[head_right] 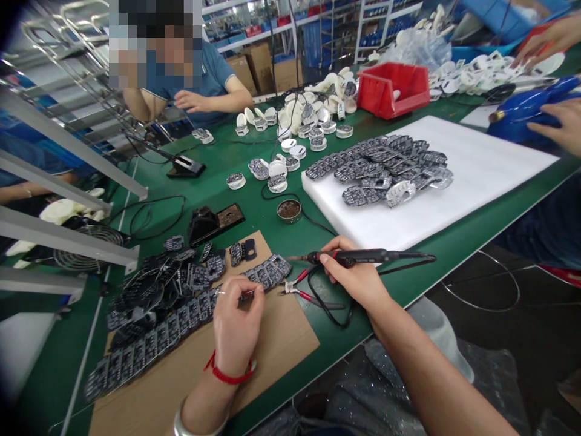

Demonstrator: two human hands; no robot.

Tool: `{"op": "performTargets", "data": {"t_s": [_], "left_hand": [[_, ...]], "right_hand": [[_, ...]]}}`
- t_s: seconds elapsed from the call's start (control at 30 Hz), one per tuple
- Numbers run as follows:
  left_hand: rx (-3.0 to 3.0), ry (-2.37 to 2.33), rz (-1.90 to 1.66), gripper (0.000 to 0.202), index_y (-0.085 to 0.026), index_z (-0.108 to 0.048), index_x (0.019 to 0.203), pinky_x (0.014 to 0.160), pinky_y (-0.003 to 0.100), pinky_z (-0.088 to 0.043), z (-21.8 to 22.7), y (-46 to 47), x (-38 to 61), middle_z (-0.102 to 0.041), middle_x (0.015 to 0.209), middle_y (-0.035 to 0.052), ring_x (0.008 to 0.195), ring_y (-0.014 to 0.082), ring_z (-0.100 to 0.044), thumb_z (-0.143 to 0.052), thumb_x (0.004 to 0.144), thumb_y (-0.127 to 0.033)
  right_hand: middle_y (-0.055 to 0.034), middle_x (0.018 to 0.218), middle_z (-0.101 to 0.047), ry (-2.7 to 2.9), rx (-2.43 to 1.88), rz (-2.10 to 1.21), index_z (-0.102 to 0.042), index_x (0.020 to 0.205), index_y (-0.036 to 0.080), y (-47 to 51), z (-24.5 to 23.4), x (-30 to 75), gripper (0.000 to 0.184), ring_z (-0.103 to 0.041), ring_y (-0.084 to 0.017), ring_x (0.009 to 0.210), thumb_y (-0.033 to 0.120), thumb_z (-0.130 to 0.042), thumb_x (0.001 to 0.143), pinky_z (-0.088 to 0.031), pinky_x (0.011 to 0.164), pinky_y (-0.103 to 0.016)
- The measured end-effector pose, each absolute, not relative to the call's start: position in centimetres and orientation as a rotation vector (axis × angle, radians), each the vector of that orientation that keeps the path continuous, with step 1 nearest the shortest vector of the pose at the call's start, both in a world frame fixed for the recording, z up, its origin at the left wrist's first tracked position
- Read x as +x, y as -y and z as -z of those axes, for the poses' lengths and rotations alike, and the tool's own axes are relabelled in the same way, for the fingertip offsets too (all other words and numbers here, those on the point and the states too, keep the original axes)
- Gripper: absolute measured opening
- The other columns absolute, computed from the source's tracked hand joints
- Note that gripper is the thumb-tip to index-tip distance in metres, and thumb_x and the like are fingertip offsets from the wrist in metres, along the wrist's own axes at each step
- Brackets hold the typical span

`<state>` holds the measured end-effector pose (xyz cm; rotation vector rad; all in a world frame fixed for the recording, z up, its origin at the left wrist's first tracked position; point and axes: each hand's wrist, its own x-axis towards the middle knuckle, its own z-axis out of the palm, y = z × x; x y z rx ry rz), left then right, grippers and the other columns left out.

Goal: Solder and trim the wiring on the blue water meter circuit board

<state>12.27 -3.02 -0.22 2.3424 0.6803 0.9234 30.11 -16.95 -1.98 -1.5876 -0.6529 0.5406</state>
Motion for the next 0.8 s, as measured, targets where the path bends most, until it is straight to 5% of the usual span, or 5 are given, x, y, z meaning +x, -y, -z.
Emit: {"op": "performTargets", "data": {"t_s": [0.8], "left_hand": [[2.37, -0.654, -0.886, 0.016, -0.02, -0.049, 0.073, 0.067, 0.029, -0.041, 0.35, 3.01, 12.36, -0.052, 0.077, 0.0001, 0.075, 0.0153, -0.05, -0.054, 0.081, -0.007]], "right_hand": [[0.0047, 0.06, -0.058, 0.678, -1.605, -0.546, -0.054, 0.091, 0.021, 17.04, 2.15, 30.16, 0.015, -0.053, -0.011, 0.048, 0.035, -0.059, 0.088, -0.04, 0.047, -0.022]]}}
